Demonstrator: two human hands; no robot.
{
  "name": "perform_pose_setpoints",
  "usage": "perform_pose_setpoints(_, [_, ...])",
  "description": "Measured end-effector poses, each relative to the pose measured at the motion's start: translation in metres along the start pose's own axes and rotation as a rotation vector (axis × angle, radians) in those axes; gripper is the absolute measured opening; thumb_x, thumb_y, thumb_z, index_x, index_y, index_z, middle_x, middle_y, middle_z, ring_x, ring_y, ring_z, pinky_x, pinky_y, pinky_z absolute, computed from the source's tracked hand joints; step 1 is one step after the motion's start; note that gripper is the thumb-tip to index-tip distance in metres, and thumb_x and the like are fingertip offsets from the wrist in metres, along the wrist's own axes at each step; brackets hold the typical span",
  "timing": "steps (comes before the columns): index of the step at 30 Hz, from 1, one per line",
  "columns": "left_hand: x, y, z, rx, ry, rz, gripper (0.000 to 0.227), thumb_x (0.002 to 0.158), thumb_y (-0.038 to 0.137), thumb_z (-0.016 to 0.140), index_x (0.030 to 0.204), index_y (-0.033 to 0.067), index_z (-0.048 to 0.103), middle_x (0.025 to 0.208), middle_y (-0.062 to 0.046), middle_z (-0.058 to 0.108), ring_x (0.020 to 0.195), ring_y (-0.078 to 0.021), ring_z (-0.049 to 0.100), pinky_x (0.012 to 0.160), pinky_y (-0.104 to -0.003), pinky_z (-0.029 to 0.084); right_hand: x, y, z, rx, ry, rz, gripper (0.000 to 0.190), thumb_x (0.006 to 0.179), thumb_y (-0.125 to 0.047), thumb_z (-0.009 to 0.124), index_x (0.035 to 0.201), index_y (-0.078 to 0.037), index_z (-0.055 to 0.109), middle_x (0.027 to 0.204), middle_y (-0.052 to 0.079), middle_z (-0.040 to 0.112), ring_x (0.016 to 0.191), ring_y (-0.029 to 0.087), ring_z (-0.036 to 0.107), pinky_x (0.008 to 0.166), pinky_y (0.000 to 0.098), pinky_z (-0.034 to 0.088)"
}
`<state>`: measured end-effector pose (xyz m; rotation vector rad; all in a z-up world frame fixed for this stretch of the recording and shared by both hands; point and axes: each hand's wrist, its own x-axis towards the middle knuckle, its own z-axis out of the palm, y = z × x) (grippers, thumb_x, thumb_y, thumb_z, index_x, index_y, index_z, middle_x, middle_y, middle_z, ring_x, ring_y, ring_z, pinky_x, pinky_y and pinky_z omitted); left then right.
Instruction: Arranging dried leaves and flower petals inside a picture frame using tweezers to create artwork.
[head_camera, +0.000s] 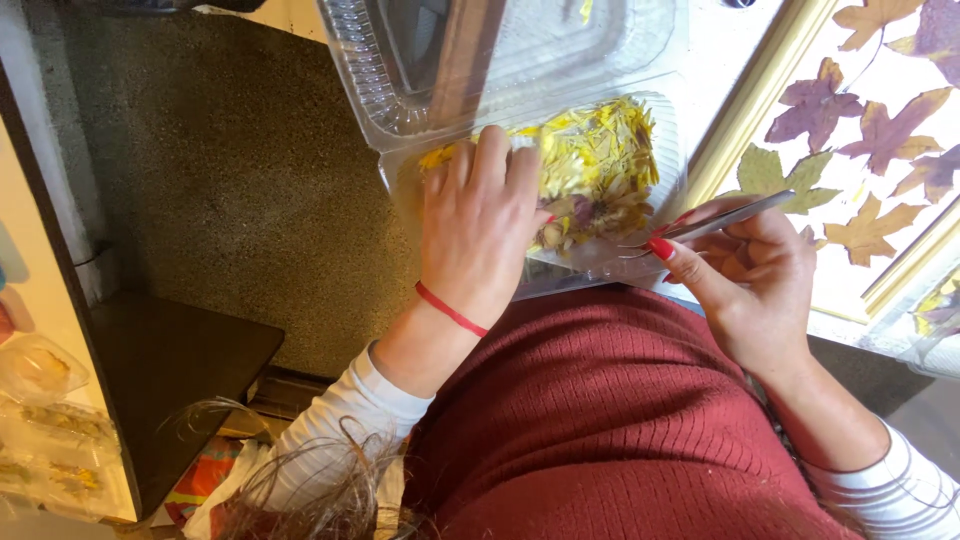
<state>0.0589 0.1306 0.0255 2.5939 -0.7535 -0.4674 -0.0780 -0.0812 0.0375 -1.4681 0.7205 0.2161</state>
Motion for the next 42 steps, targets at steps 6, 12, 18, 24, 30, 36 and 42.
perform_pose_setpoints(6, [-0.005, -0.006, 0.003, 0.079, 0.016, 0.047, 0.025, 0.084, 0.021, 0.078, 0.096, 0.0087, 0.061, 0.104, -0.008, 0.053, 0.099, -0.0284, 0.057, 0.082, -0.046, 0.048, 0.002, -0.003, -0.004, -0.030, 0.003, -0.005, 0.018, 0.096, 0.009, 0.072, 0.110, 0.005, 0.061, 0.108, 0.009, 0.068, 0.094, 0.015, 0.071, 0.081, 0.0271, 0.060])
perform_pose_setpoints(12, [-0.017, -0.017, 0.000, -0.014, 0.032, 0.188, 0.016, 0.089, 0.015, 0.069, 0.103, 0.0085, 0.065, 0.113, -0.004, 0.057, 0.106, -0.0232, 0.058, 0.087, -0.042, 0.047, 0.000, 0.005, -0.014, -0.036, 0.024, -0.006, 0.023, 0.097, 0.009, 0.071, 0.115, 0.004, 0.058, 0.111, 0.010, 0.068, 0.098, 0.016, 0.071, 0.086, 0.0281, 0.061])
perform_pose_setpoints(18, [-0.027, -0.028, -0.003, -0.082, 0.034, 0.316, 0.013, 0.090, 0.013, 0.069, 0.103, 0.0110, 0.066, 0.112, 0.000, 0.066, 0.107, -0.0197, 0.059, 0.089, -0.041, 0.045, 0.001, 0.010, -0.018, 0.012, 0.031, -0.042, 0.025, 0.099, 0.011, 0.071, 0.118, 0.003, 0.056, 0.116, 0.011, 0.068, 0.105, 0.018, 0.071, 0.095, 0.0309, 0.062])
perform_pose_setpoints(24, [-0.021, -0.045, 0.002, -0.178, 0.009, 0.280, 0.019, 0.095, 0.024, 0.074, 0.107, 0.0090, 0.069, 0.090, -0.004, 0.074, 0.084, -0.0179, 0.066, 0.080, -0.039, 0.050, 0.001, 0.008, -0.017, -0.012, 0.021, -0.042, 0.023, 0.099, 0.011, 0.071, 0.116, 0.003, 0.058, 0.115, 0.011, 0.068, 0.104, 0.017, 0.071, 0.093, 0.0303, 0.062])
perform_pose_setpoints(30, [-0.009, -0.035, -0.020, -0.017, -0.076, 0.249, 0.007, 0.099, 0.019, 0.070, 0.102, 0.0121, 0.070, 0.088, -0.002, 0.074, 0.082, -0.0186, 0.067, 0.076, -0.038, 0.052, -0.002, 0.002, -0.015, 0.023, 0.025, -0.018, 0.023, 0.099, 0.009, 0.071, 0.117, 0.004, 0.059, 0.112, 0.011, 0.069, 0.102, 0.017, 0.072, 0.093, 0.0294, 0.062])
perform_pose_setpoints(36, [-0.005, -0.003, -0.016, 0.136, 0.105, 0.233, 0.023, 0.092, 0.014, 0.070, 0.113, 0.0069, 0.069, 0.111, -0.005, 0.063, 0.100, -0.0227, 0.062, 0.085, -0.039, 0.052, -0.007, 0.002, -0.016, 0.042, 0.053, -0.012, 0.022, 0.098, 0.008, 0.071, 0.117, 0.004, 0.060, 0.111, 0.010, 0.071, 0.102, 0.015, 0.072, 0.092, 0.0277, 0.061])
perform_pose_setpoints(42, [0.003, 0.005, 0.004, -0.079, 0.077, 0.154, 0.018, 0.090, 0.020, 0.077, 0.098, 0.0082, 0.066, 0.103, -0.007, 0.056, 0.099, -0.0277, 0.059, 0.087, -0.042, 0.051, -0.014, 0.013, -0.009, 0.067, 0.104, -0.006, 0.022, 0.097, 0.006, 0.073, 0.115, 0.002, 0.061, 0.107, 0.009, 0.071, 0.094, 0.014, 0.071, 0.084, 0.0265, 0.061])
